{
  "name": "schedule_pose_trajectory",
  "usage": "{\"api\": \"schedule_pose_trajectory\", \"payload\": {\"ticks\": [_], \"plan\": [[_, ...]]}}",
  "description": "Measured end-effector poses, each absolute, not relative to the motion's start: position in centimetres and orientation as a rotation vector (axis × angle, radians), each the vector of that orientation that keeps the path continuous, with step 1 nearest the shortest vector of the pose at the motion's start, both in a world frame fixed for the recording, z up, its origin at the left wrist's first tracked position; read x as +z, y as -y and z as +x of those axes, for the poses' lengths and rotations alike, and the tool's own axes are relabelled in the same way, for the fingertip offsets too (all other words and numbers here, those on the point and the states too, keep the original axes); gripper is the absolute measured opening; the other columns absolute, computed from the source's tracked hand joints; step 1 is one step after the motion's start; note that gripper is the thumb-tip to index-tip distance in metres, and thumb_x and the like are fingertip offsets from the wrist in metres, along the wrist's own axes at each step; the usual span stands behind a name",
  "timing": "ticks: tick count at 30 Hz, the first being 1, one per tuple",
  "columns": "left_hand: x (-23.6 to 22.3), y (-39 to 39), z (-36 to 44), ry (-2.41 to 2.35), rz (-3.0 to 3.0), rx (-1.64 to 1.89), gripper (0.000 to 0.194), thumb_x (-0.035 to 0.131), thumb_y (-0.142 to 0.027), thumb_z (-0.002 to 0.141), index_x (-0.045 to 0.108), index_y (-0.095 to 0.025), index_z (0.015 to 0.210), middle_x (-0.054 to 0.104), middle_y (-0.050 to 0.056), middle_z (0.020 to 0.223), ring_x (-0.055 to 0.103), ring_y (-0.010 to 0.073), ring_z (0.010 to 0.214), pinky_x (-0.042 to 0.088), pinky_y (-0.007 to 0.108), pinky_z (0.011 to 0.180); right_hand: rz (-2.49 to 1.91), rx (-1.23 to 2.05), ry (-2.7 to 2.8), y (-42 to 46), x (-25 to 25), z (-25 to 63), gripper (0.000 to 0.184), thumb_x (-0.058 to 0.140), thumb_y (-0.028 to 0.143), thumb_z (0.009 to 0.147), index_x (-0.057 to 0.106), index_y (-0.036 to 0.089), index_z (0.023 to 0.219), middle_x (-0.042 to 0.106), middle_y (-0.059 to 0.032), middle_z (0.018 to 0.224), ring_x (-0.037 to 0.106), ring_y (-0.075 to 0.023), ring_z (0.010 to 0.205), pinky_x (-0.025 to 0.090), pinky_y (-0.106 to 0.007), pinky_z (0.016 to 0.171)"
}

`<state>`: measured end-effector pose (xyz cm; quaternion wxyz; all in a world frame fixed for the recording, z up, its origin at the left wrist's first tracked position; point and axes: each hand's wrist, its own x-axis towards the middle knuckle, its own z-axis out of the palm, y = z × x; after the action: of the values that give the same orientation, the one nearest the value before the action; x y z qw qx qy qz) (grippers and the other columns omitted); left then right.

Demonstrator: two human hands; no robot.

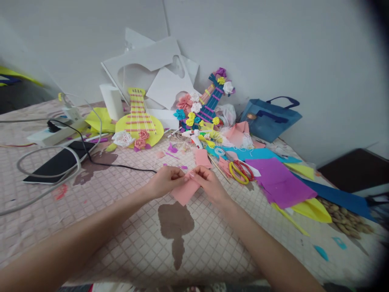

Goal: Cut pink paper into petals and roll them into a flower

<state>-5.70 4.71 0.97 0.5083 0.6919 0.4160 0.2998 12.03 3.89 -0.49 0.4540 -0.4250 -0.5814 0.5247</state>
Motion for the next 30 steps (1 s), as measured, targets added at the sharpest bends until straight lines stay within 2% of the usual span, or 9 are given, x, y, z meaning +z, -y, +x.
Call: {"api": "schedule_pose_trajectory", "payload": {"ticks": [9, 20, 25, 30], "plan": [[0.83, -4.59, -5.56, -0.999, 1.672, 0.728, 0.035, 0.058, -0.046, 0.076, 0.055, -0.013, 0.066, 0.042, -0.003, 0.054, 0.032, 0.0060, 0.048, 0.020, 0.020, 0.044, -1.020, 1.266, 1.461, -3.84, -0.61, 11.96, 0.017, 0.062, 0.037, 0.079, 0.061, 0.020, 0.077, 0.064, -0.0004, 0.075, 0.054, -0.0141, 0.072, 0.039, -0.027, 0.068], [1.17, -4.54, -5.56, -1.009, 1.686, 0.696, 0.035, 0.056, -0.046, 0.076, 0.053, -0.014, 0.064, 0.040, -0.004, 0.053, 0.032, 0.0063, 0.047, 0.019, 0.020, 0.043, -1.024, 1.255, 1.525, -3.86, -0.52, 11.94, 0.020, 0.061, 0.041, 0.078, 0.059, 0.021, 0.077, 0.061, -0.0005, 0.074, 0.054, -0.0151, 0.072, 0.040, -0.028, 0.067], [1.17, -4.94, -5.76, -1.047, 1.736, 0.728, 0.042, 0.050, -0.049, 0.080, 0.047, -0.015, 0.055, 0.039, -0.004, 0.050, 0.036, 0.0077, 0.047, 0.027, 0.021, 0.044, -1.088, 1.189, 1.503, -3.99, -0.55, 12.09, 0.024, 0.062, 0.044, 0.076, 0.057, 0.021, 0.073, 0.053, 0.0017, 0.066, 0.047, -0.0133, 0.064, 0.035, -0.026, 0.059], [1.58, -5.10, -5.91, -1.090, 1.533, 0.680, 0.049, 0.042, -0.055, 0.083, 0.059, -0.012, 0.067, 0.056, 0.003, 0.057, 0.050, 0.0114, 0.051, 0.039, 0.023, 0.048, -1.086, 1.198, 1.460, -3.96, -0.25, 12.28, 0.023, 0.062, 0.042, 0.077, 0.057, 0.020, 0.073, 0.051, 0.0022, 0.066, 0.045, -0.0126, 0.062, 0.033, -0.025, 0.058]]}}
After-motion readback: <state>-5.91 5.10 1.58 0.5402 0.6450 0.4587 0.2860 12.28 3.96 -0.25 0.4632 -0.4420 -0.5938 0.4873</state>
